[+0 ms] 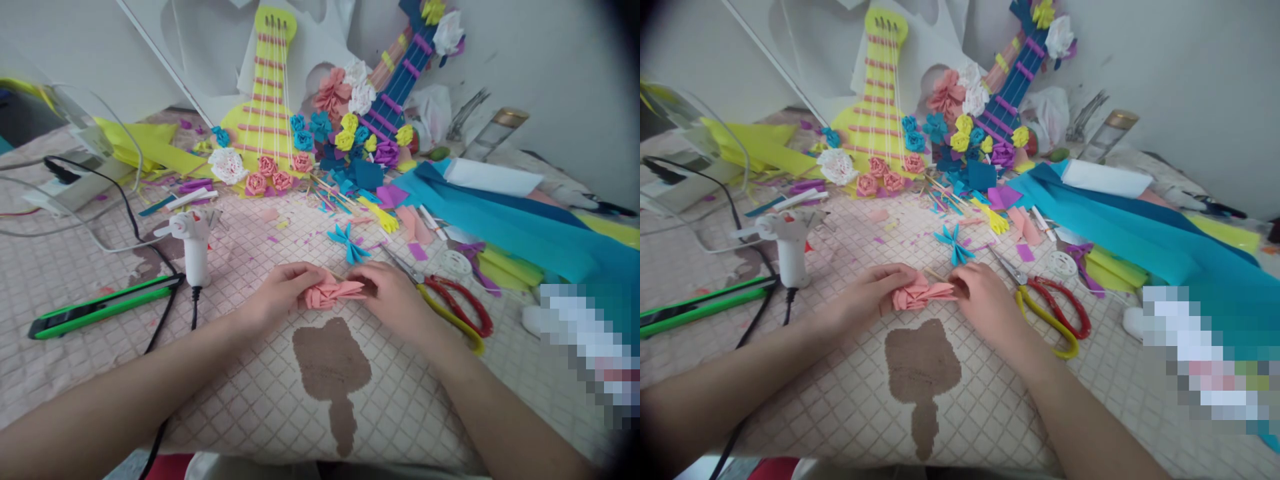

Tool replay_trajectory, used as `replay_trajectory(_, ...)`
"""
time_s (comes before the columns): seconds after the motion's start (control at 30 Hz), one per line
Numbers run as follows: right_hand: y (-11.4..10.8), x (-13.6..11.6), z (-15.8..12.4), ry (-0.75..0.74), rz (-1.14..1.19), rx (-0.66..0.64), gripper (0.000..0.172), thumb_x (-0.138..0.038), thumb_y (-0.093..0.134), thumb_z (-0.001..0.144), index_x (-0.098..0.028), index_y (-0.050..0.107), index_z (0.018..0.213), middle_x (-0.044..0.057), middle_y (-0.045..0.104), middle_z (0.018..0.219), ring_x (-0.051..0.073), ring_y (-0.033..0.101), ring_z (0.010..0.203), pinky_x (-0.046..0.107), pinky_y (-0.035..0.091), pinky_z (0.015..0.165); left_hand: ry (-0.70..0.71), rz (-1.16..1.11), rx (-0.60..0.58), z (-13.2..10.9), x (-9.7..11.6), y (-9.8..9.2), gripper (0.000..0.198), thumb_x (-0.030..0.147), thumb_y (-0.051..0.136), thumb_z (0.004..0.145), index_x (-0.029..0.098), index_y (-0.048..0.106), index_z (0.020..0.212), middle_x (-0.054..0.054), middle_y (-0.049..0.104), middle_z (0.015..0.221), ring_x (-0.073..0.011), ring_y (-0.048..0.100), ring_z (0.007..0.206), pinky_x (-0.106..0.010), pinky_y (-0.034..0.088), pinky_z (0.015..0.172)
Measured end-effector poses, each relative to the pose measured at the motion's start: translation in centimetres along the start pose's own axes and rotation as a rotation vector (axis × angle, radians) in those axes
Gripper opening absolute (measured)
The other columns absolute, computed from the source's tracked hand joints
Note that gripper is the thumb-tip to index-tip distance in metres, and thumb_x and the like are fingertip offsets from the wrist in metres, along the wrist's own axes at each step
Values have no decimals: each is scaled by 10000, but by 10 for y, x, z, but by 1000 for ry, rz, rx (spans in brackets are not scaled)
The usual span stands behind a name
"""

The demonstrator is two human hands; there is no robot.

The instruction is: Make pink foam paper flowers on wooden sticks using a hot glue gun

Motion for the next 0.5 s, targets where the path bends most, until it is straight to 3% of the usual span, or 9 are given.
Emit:
replay_trajectory(0.3,-18,12,-3,146,100,113,96,-227,461,850,-189,547,871,53,638,805,191,590,728,325,432,658,-98,-98,9,-1,-2,5,34,115,686,697,89,666,707,-36,674,693,-92,616,596,-202,513,605)
replay_trajectory(0.5,-47,3,-6,18,255,244,132,-312,475,871,-199,542,867,23,606,789,143,567,705,260,438,619,-65,-111,32,-2,2,2,58,105,703,661,91,672,709,-33,676,712,-91,619,627,-190,509,642)
Point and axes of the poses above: each hand's wrist, its own z-axis towards the middle knuckle, its own y-axis out of the palm, x = y × z, the point moved 9 cm from there along z, towards the middle knuckle
